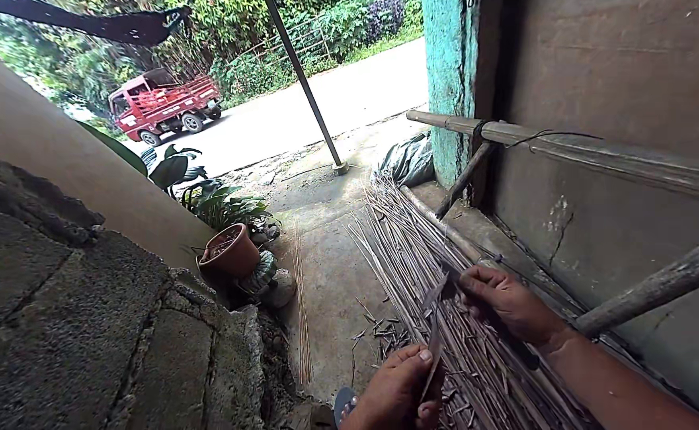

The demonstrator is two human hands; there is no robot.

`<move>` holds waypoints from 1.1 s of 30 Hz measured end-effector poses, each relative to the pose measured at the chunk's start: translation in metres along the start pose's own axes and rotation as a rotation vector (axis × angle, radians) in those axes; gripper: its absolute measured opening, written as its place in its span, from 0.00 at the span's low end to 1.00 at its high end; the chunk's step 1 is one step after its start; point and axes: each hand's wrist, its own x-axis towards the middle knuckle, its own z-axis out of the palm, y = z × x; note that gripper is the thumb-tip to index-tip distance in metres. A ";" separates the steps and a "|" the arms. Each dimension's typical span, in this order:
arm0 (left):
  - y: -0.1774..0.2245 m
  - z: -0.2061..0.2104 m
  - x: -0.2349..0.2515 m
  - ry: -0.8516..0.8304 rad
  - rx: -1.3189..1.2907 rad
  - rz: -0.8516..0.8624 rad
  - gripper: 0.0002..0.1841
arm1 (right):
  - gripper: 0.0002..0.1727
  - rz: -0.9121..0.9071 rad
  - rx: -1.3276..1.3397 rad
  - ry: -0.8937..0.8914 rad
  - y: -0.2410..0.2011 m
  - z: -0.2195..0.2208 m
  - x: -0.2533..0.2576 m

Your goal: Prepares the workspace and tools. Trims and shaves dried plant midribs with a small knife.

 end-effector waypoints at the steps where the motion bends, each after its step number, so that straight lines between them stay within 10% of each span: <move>1: -0.002 0.000 0.000 0.003 0.024 0.010 0.16 | 0.08 -0.002 0.019 0.027 -0.002 -0.002 0.001; 12: -0.005 0.005 0.006 0.443 0.299 0.253 0.19 | 0.19 0.226 0.049 -0.330 -0.002 0.014 -0.013; 33: 0.003 -0.004 -0.001 0.016 -0.313 0.068 0.20 | 0.16 0.143 0.154 -0.428 -0.011 0.011 -0.018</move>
